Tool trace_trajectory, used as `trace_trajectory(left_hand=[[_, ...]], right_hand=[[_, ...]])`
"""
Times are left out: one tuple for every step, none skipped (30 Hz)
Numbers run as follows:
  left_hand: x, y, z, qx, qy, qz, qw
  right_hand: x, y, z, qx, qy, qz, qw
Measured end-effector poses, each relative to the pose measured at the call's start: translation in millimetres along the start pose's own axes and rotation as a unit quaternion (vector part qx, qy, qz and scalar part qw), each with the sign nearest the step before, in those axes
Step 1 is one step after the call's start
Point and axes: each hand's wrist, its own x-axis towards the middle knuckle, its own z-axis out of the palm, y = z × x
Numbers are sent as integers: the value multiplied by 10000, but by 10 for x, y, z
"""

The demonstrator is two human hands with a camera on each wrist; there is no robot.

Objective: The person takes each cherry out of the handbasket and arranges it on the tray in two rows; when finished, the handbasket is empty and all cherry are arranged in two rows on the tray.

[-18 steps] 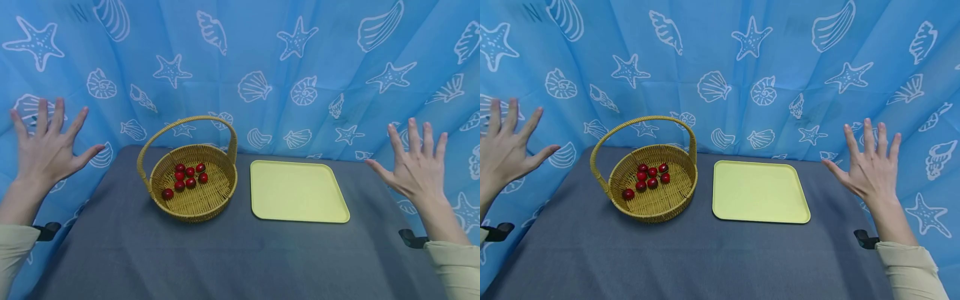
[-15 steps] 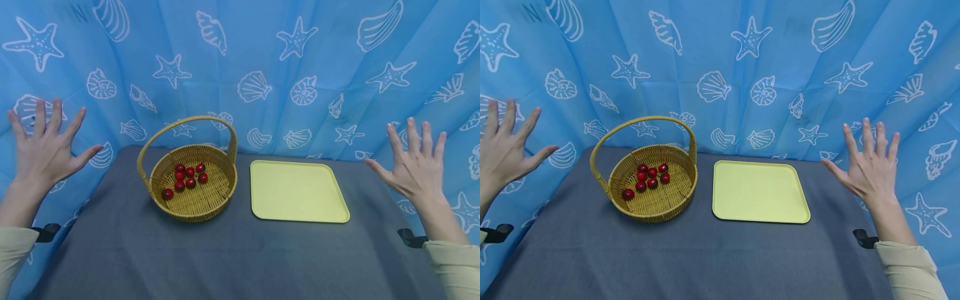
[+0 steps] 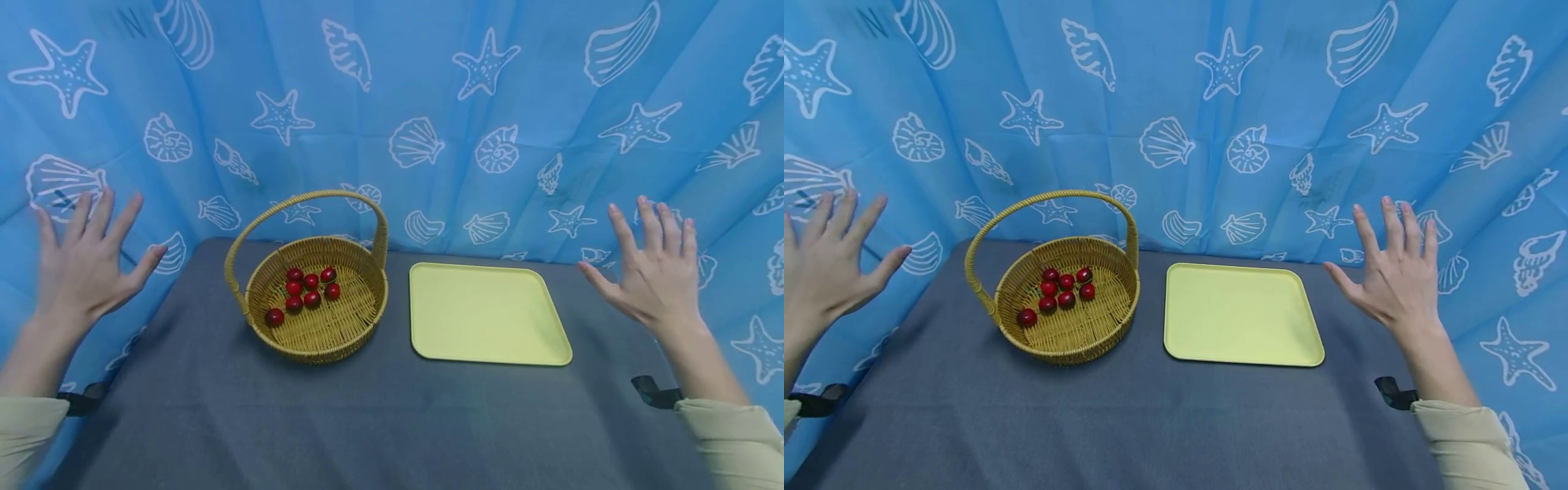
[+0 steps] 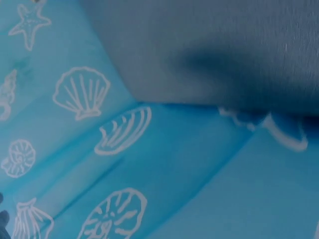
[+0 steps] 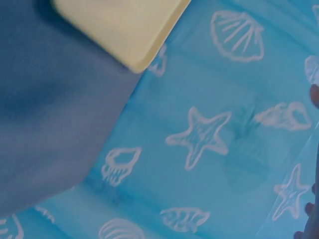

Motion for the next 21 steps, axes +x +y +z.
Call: trace_trajectory(left_hand=[[-23, 23, 10, -105, 31, -21, 9999], [-45, 49, 20, -227, 66, -47, 9997], [-67, 78, 28, -367, 124, -70, 9992], [-89, 110, 33, -532, 209, -84, 9983], [-108, 138, 41, -693, 342, -55, 9970], [-129, 170, 47, -855, 433, -52, 9954], [-154, 205, 50, -990, 473, -71, 9939], [-180, 238, 54, -1135, 500, -101, 9922], [-209, 272, 58, -1296, 493, -123, 9903], [-239, 307, 61, -1443, 429, -176, 9884], [-273, 342, 66, -1579, 348, -231, 9866], [-312, 384, 69, -1713, 207, -342, 9844], [-351, 426, 76, -1850, 74, -416, 9818], [-391, 468, 84, -1991, -53, -483, 9788], [-433, 512, 91, -2118, -149, -526, 9758], [-474, 559, 99, -2195, -215, -555, 9738], [-515, 603, 108, -2268, -259, -565, 9720], [-554, 647, 117, -2340, -324, -583, 9699], [-593, 690, 123, -2414, -360, -580, 9680], [-631, 735, 125, -2504, -376, -583, 9657], [-668, 778, 123, -2599, -390, -577, 9631]], right_hand=[[11, -38, 10, 54, 25, -62, 10000], [25, -77, 23, 100, 54, -131, 9998], [38, -120, 37, 142, 69, -196, 9997], [50, -165, 51, 197, 58, -232, 9995], [63, -215, 65, 242, 29, -248, 9994], [75, -266, 78, 302, -4, -264, 9992], [89, -319, 91, 359, -42, -293, 9989], [102, -373, 103, 432, -93, -302, 9986], [116, -431, 116, 530, -145, -303, 9980], [131, -490, 129, 661, -196, -306, 9972], [147, -550, 143, 773, -232, -332, 9962], [164, -611, 156, 913, -258, -359, 9948], [179, -674, 172, 1031, -280, -404, 9935], [194, -738, 188, 1180, -296, -448, 9916], [208, -803, 207, 1310, -300, -494, 9897], [221, -870, 224, 1437, -299, -532, 9877], [234, -937, 242, 1546, -300, -578, 9858], [245, -1006, 259, 1665, -316, -601, 9837], [253, -1076, 277, 1775, -350, -625, 9815], [263, -1146, 292, 1905, -386, -641, 9788], [274, -1218, 307, 2029, -435, -645, 9761]])
